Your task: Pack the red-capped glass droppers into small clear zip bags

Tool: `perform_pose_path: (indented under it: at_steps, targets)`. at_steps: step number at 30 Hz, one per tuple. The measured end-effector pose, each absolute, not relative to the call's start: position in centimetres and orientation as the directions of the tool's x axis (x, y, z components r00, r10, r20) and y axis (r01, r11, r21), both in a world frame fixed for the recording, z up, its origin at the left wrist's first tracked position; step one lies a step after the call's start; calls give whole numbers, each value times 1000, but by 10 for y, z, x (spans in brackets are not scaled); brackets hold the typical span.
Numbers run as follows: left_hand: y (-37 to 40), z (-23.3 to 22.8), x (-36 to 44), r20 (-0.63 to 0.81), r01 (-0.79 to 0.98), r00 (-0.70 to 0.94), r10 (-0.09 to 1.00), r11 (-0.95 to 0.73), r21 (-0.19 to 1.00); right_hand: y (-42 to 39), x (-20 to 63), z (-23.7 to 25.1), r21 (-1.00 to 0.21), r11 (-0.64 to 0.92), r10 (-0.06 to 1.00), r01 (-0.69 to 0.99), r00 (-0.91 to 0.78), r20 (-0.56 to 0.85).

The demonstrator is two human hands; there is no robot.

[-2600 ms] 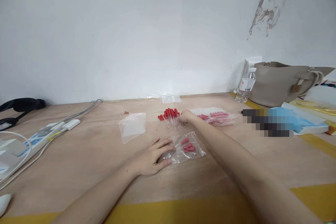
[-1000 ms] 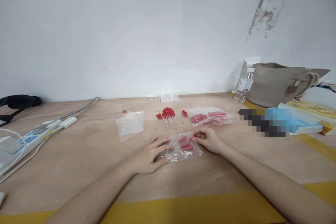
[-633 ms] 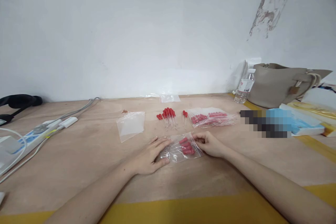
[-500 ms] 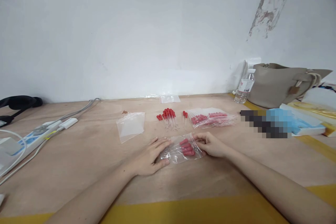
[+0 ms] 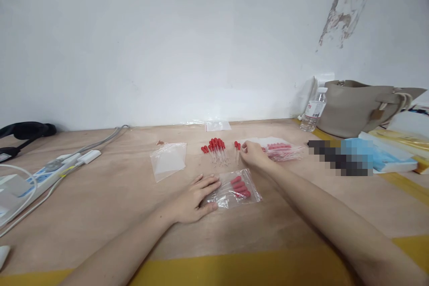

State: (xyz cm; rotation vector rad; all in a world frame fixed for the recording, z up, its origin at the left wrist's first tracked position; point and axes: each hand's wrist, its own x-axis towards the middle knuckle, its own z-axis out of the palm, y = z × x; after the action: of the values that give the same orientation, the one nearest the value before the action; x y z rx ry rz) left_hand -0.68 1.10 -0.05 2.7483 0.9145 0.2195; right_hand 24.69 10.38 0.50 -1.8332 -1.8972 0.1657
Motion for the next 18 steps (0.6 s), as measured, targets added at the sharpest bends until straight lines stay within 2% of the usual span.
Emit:
perform_pose_path:
  at_steps: [7, 14, 16, 18]
  targets:
    - [11, -1, -7, 51, 575, 794, 605, -776, 260, 135, 220, -4, -415, -100, 973, 904, 175, 148]
    - [11, 3, -6, 45, 565, 800, 598, -777, 279, 126, 230, 8, -495, -71, 976, 866, 162, 144]
    - [10, 3, -5, 49, 569, 796, 604, -773, 281, 117, 243, 10, -571, -14, 973, 821, 142, 180]
    - [10, 2, -5, 45, 573, 795, 605, -773, 273, 104, 259, 7, -733, 78, 963, 676, 139, 231]
